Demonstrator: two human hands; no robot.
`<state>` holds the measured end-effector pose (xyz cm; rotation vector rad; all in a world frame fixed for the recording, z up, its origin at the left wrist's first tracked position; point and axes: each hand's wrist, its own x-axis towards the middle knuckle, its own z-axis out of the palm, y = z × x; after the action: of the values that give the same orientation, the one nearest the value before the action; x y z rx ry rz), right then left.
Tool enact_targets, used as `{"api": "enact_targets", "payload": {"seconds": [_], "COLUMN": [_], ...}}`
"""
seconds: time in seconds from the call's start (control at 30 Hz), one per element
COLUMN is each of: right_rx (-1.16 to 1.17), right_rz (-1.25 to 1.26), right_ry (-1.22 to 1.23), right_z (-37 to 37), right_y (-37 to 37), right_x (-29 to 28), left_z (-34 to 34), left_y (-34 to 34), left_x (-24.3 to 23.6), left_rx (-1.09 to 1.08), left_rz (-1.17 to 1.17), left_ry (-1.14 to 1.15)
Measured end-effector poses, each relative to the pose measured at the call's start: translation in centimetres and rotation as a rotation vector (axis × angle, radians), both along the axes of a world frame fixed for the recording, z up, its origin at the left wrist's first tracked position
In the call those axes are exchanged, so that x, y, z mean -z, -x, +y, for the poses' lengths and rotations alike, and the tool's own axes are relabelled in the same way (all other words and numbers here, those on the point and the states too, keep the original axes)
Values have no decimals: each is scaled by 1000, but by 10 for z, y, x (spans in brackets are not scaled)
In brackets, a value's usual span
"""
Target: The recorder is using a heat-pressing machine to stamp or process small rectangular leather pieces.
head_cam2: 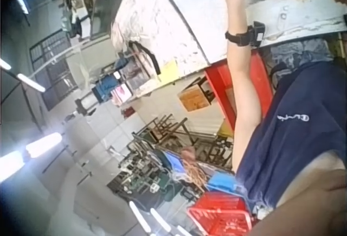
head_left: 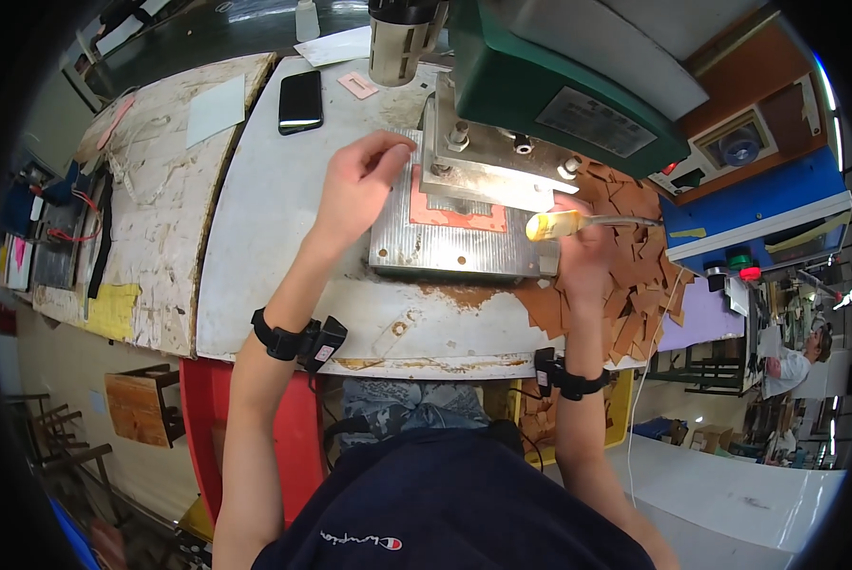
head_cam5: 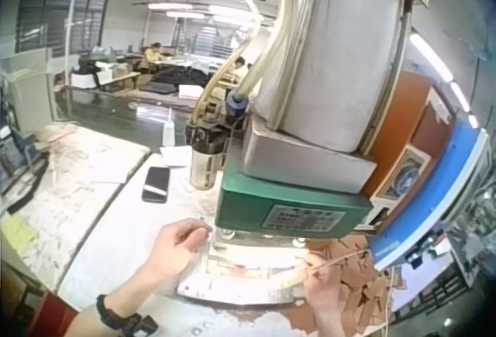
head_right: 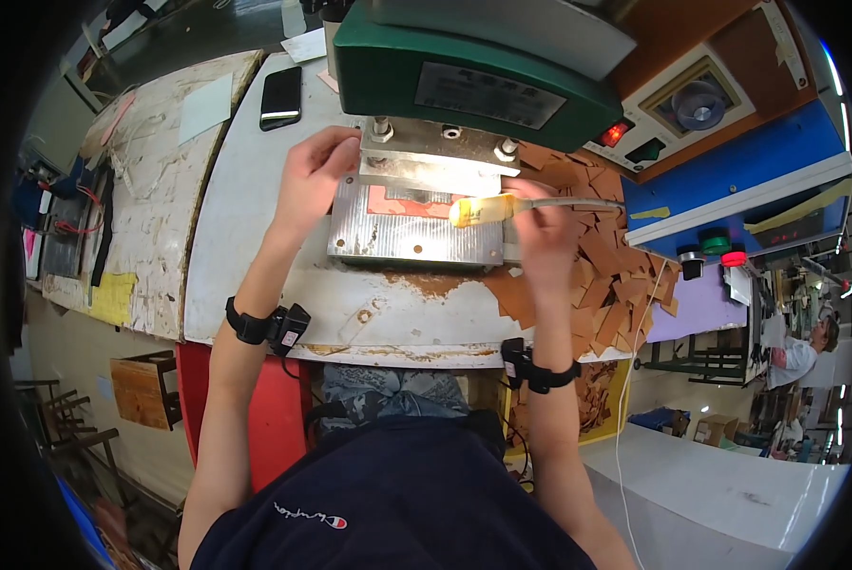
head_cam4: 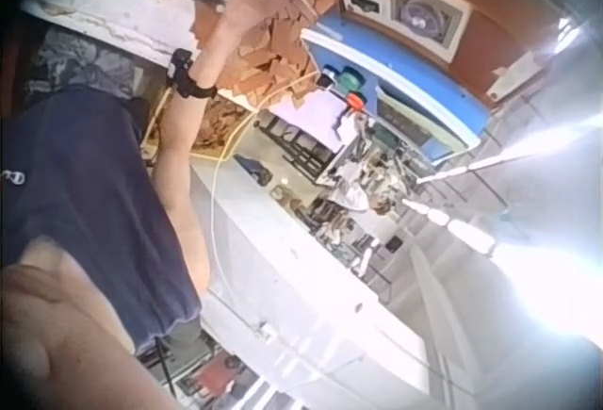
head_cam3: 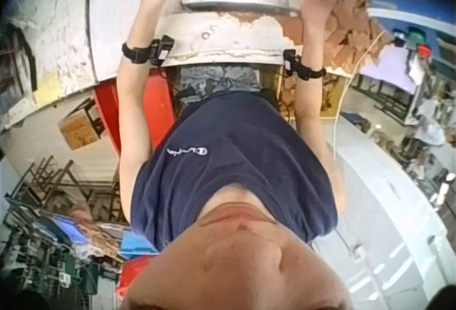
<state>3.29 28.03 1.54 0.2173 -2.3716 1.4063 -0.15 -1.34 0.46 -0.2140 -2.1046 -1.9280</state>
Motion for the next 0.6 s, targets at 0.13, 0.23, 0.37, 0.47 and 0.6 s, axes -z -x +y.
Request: {"api": "enact_targets", "payload": {"seconds": [0.13,0.23,0.37,0.47,0.6], "right_rx": [-139,-149,-183,-232,-316], "right_rz": [-19,211,284,260,78], "right_ry": [-23,-303,-454,-536,-340], "right_z": [-45,-52,-51,-52,-31], "right_y": [5,15,9,-1,-13], "right_x": [6,24,18,10,-3], "left_z": [18,29,36,22,-15], "left_y": [-4,-12,-12,-7,9], "left_x": [9,-6,-13,-5,13], "left_rx": [241,373,347,316,-198], "left_rz": [72,-103,-179,-193,50], "left_ry": [-153,-463,-641,-331,-45]}}
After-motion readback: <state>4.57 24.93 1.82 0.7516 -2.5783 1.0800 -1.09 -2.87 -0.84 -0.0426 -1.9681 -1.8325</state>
